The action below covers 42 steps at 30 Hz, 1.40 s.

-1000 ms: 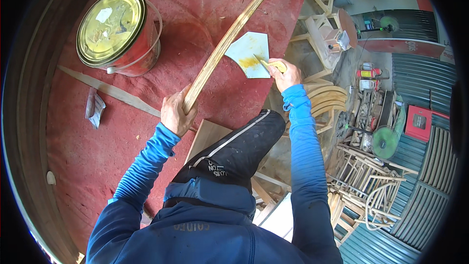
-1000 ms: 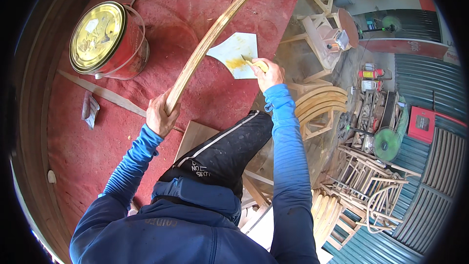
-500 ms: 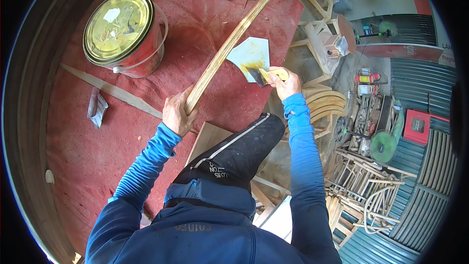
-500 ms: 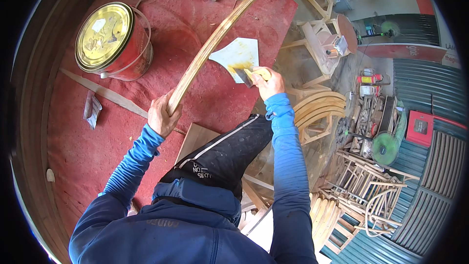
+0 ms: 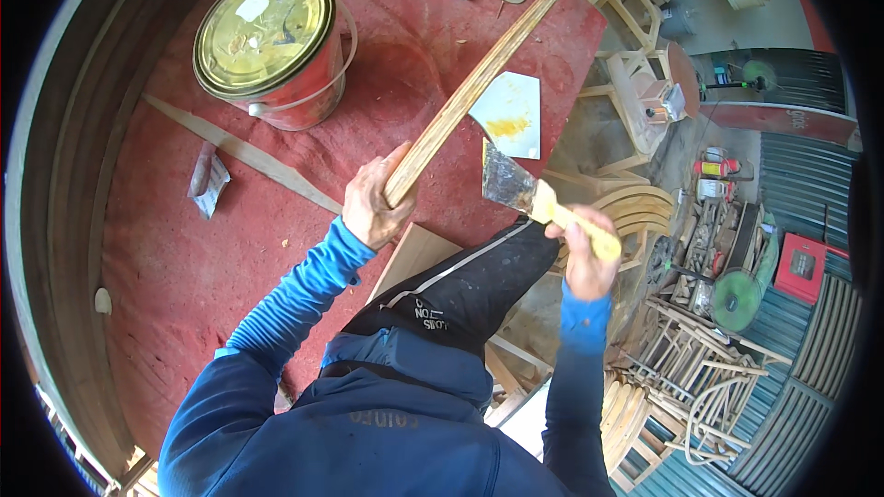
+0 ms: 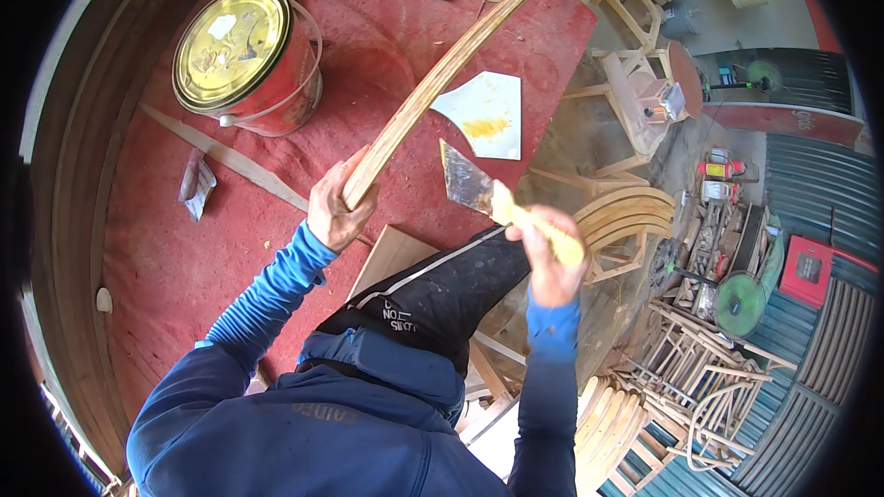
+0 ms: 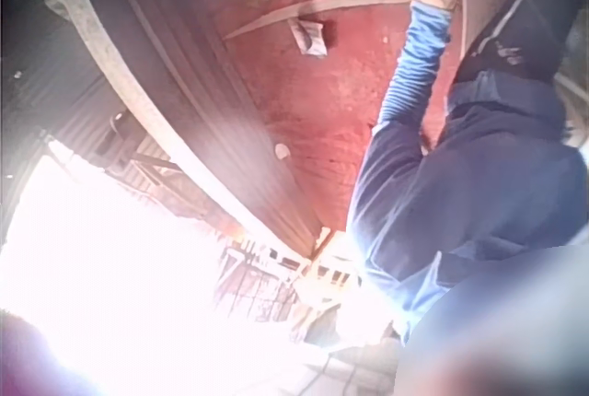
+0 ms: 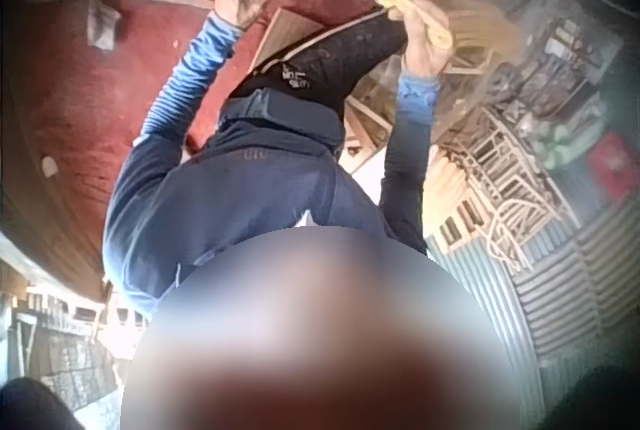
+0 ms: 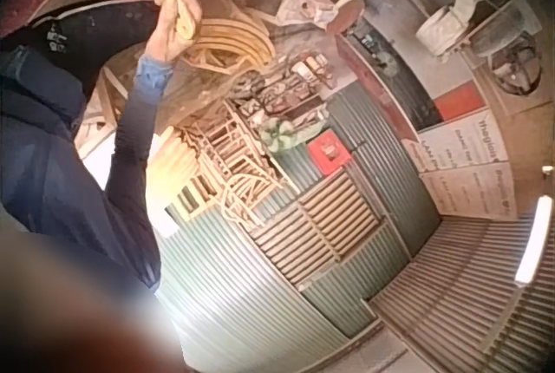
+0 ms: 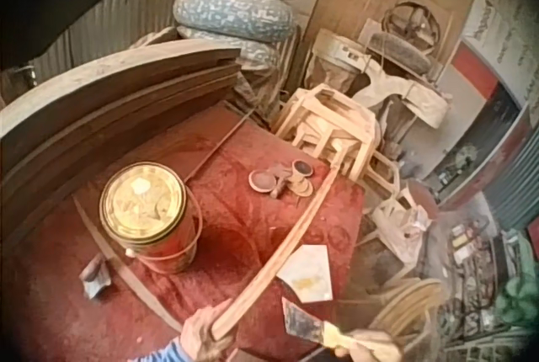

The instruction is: Applying varnish to curved wooden furniture strips using a brush and a putty knife for smoothing.

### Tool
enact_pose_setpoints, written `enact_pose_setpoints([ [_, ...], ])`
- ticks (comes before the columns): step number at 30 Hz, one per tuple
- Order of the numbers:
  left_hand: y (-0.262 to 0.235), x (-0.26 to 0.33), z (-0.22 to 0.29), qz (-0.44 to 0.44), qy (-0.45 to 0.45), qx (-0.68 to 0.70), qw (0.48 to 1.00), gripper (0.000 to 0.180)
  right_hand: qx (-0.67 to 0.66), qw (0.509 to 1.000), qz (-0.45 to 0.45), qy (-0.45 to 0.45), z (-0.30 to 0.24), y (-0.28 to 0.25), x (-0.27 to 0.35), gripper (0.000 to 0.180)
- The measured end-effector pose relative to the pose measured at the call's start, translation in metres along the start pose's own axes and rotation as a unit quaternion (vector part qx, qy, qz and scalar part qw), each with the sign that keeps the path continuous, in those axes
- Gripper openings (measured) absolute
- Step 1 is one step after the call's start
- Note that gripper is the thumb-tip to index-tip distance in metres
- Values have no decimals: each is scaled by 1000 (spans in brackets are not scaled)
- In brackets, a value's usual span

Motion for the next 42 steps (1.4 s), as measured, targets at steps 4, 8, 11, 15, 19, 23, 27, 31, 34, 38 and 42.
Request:
enact_pose_setpoints([
  [4, 2, 0, 14, 4, -27, 18, 999, 58, 205, 950, -87, -220, -62, 65, 38, 28],
  [8, 5, -1, 22, -11, -37, 24, 999, 65, 220, 915, -107, -322, -55, 89, 60, 34],
  [11, 5, -2, 30, 7, 1, 25, 1000, 67, 268, 882, -173, -348, -40, 97, 69, 36],
  [15, 5, -5, 36, 23, -7, 72, 997, 67, 307, 872, -177, -338, -24, 94, 81, 41],
  [19, 6, -2, 36, 17, -23, 71, 997, 66, 330, 872, -190, -307, -43, 89, 86, 40],
  [23, 8, 1, 33, 17, -21, 48, 998, 66, 317, 886, -194, -277, -62, 80, 85, 39],
  [27, 8, 3, 39, 13, 12, -12, 1000, 64, 325, 893, -144, -275, -80, 78, 76, 37],
  [31, 10, 2, 40, 6, 22, -22, 999, 66, 382, 860, -201, -272, -70, 91, 79, 37],
  [34, 7, 0, 40, -3, 22, -23, 999, 67, 386, 855, -212, -273, -70, 94, 92, 36],
  [38, 6, 1, 36, 5, 22, -14, 1000, 68, 339, 882, -196, -264, -76, 93, 92, 38],
  [42, 6, 1, 36, 5, 23, -32, 999, 68, 337, 886, -159, -275, -76, 93, 79, 38],
])
Point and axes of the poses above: each hand's wrist, its own x-axis away from the middle knuckle, its own y-axis out of the palm, z = x × y, the point moved 7 cm from there along -x, towards the middle knuckle, and after that the axes turned 5 degrees about -x, right-handed, at the moved point
